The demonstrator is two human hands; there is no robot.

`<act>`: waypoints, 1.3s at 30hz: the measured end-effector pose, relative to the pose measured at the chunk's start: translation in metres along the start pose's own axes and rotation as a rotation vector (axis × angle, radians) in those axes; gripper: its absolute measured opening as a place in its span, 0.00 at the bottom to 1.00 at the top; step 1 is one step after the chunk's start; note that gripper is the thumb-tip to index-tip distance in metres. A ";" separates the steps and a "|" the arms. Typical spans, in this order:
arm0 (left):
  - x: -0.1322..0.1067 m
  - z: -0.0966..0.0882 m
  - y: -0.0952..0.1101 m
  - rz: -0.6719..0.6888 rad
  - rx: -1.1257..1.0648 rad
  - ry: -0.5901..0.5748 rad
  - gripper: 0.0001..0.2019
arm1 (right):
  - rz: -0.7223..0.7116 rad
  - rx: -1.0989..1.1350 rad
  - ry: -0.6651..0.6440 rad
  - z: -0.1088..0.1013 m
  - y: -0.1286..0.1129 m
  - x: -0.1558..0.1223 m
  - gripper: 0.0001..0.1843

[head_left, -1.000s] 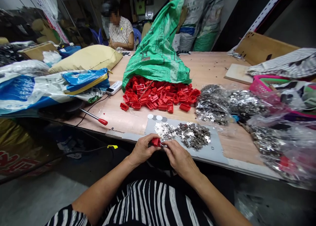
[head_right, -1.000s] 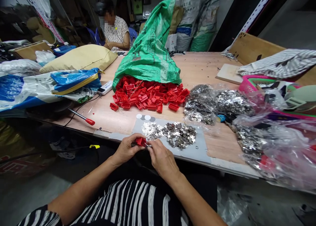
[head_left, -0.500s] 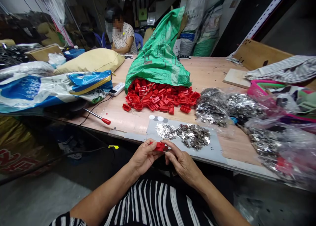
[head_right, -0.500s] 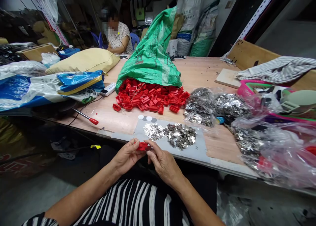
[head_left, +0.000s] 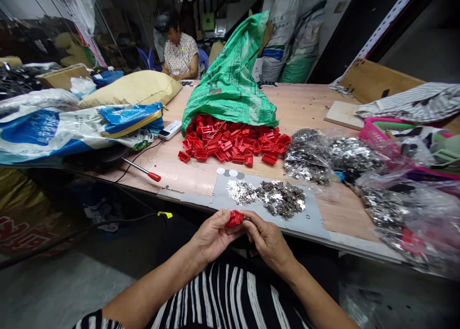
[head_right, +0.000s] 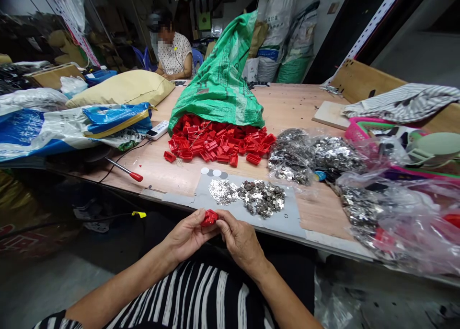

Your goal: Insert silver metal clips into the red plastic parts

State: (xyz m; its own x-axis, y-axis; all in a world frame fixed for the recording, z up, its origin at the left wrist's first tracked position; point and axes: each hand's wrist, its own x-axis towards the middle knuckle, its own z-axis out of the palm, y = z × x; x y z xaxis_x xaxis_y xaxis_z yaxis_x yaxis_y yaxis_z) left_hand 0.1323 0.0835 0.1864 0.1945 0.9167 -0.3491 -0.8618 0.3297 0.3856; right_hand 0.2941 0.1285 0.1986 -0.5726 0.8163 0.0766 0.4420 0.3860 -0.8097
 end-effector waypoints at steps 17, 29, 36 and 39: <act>0.042 -0.088 -0.014 -0.204 0.151 0.470 0.12 | 0.192 -0.311 0.267 -0.030 0.028 -0.002 0.14; 0.034 -0.091 -0.016 -0.199 0.162 0.505 0.17 | 0.244 -0.745 0.298 -0.044 0.038 0.000 0.08; 0.031 -0.088 -0.015 -0.208 0.195 0.506 0.17 | 0.235 -0.793 0.285 -0.046 0.036 0.008 0.07; 0.030 -0.087 -0.015 -0.210 0.208 0.508 0.17 | 0.169 -0.798 0.283 -0.045 0.039 0.010 0.09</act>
State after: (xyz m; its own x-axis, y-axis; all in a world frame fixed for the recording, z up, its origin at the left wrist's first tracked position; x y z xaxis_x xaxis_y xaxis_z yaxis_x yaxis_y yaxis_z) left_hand 0.1105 0.0866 0.0958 0.0579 0.6208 -0.7818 -0.7093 0.5767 0.4054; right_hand 0.3364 0.1713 0.1941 -0.3083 0.9255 0.2199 0.9196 0.3491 -0.1803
